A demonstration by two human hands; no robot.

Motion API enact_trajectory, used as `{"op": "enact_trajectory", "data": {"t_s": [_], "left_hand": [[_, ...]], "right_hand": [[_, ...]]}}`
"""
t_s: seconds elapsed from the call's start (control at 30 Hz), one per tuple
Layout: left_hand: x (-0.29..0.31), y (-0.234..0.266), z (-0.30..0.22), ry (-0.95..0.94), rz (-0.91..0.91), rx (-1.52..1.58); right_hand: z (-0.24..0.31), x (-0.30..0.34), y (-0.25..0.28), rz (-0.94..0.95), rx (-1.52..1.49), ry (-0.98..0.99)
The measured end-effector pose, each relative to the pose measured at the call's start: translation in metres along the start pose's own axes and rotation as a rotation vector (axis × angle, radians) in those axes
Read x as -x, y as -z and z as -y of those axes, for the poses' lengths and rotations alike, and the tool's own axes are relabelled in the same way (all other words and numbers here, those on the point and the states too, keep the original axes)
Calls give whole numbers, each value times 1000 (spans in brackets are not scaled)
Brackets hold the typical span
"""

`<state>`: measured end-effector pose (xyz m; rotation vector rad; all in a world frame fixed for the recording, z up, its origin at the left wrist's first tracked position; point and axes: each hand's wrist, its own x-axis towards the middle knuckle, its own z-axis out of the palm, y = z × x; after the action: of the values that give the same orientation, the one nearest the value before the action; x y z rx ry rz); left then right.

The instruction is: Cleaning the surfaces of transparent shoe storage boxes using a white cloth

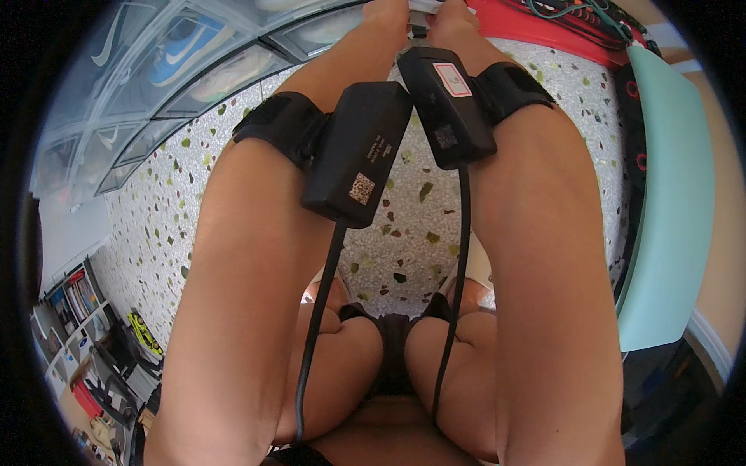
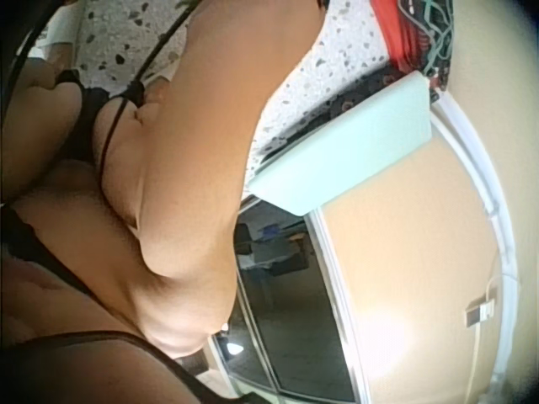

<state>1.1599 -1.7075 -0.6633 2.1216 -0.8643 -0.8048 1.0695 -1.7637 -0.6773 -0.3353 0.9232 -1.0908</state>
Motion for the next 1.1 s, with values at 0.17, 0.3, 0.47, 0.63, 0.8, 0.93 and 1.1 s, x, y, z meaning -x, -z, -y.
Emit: {"op": "enact_trajectory", "data": {"t_s": [0.17, 0.3, 0.47, 0.63, 0.8, 0.93, 1.1], "left_hand": [[23, -8, 5, -265, 183, -755], [-6, -45, 23, -394, 205, -914], [-97, -62, 88, 717, 4, 568], [-118, -101, 130, 304, 107, 54], [-94, -129, 105, 347, 78, 268], [-23, -157, 58, 694, 60, 944], [-133, -42, 139, -39, -69, -451]], "right_hand": [[-17, -18, 35, 18, 1, 64], [-18, -53, 64, 2, 126, 27], [-52, -21, 24, 73, 216, -47], [-54, -30, 45, 208, 323, -33], [-45, -68, 86, 92, 1244, 167], [-23, -67, 135, -166, 344, -107], [-63, -28, 3, 227, 81, -388]]}}
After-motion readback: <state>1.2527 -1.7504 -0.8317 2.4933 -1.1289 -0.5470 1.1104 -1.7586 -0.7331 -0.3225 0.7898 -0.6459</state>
